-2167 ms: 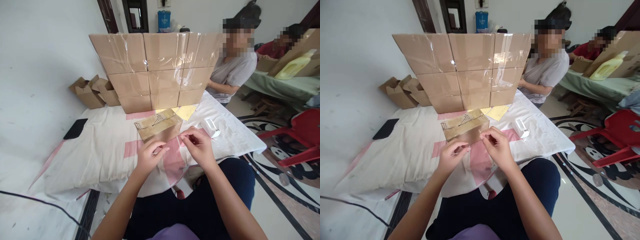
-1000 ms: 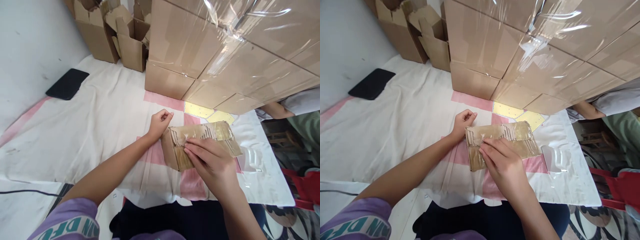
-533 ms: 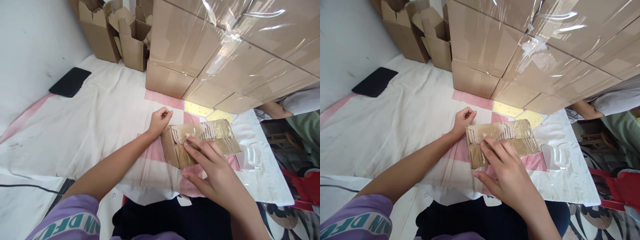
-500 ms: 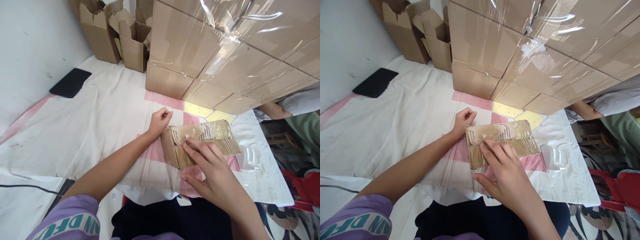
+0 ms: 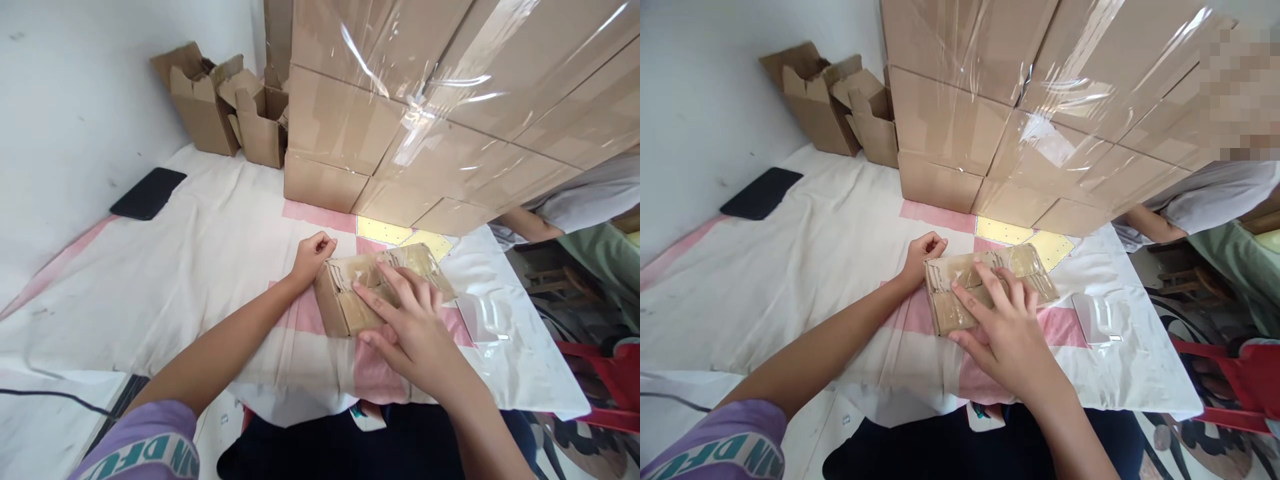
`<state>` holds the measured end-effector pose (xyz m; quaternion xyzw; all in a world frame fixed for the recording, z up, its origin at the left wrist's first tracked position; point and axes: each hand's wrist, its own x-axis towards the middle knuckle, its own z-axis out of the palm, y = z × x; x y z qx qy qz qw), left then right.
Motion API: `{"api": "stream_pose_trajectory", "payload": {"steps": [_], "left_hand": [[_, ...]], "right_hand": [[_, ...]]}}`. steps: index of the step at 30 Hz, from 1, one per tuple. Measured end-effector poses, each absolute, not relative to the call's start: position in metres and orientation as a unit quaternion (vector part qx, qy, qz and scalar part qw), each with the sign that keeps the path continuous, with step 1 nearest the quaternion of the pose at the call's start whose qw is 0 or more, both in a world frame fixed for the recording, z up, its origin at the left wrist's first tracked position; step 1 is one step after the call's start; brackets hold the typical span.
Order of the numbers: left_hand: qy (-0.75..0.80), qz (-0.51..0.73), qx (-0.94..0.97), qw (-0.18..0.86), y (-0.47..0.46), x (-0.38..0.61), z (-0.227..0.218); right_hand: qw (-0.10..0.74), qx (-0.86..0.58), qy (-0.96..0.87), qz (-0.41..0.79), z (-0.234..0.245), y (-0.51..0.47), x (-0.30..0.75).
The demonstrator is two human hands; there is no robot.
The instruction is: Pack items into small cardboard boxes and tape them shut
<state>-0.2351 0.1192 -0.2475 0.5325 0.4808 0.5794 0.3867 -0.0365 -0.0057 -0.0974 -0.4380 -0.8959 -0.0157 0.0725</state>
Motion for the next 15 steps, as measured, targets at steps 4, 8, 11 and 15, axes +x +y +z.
{"api": "stream_pose_trajectory", "payload": {"steps": [4, 8, 11, 15], "left_hand": [[0.496, 0.531, 0.568, 0.386, 0.117, -0.235, -0.248], [0.488, 0.482, 0.618, 0.384, 0.118, -0.236, -0.248], [0.484, 0.463, 0.645, 0.368, 0.120, -0.237, -0.247], [0.501, 0.438, 0.659, 0.351, 0.120, -0.237, -0.251]], "right_hand": [[0.092, -0.500, -0.861, -0.005, -0.095, 0.018, -0.021], [0.092, -0.510, -0.838, 0.173, -0.085, 0.044, 0.020], [0.064, -0.494, -0.816, 0.294, -0.073, 0.043, 0.045], [0.035, -0.448, -0.814, 0.369, -0.074, 0.013, 0.062]]}}
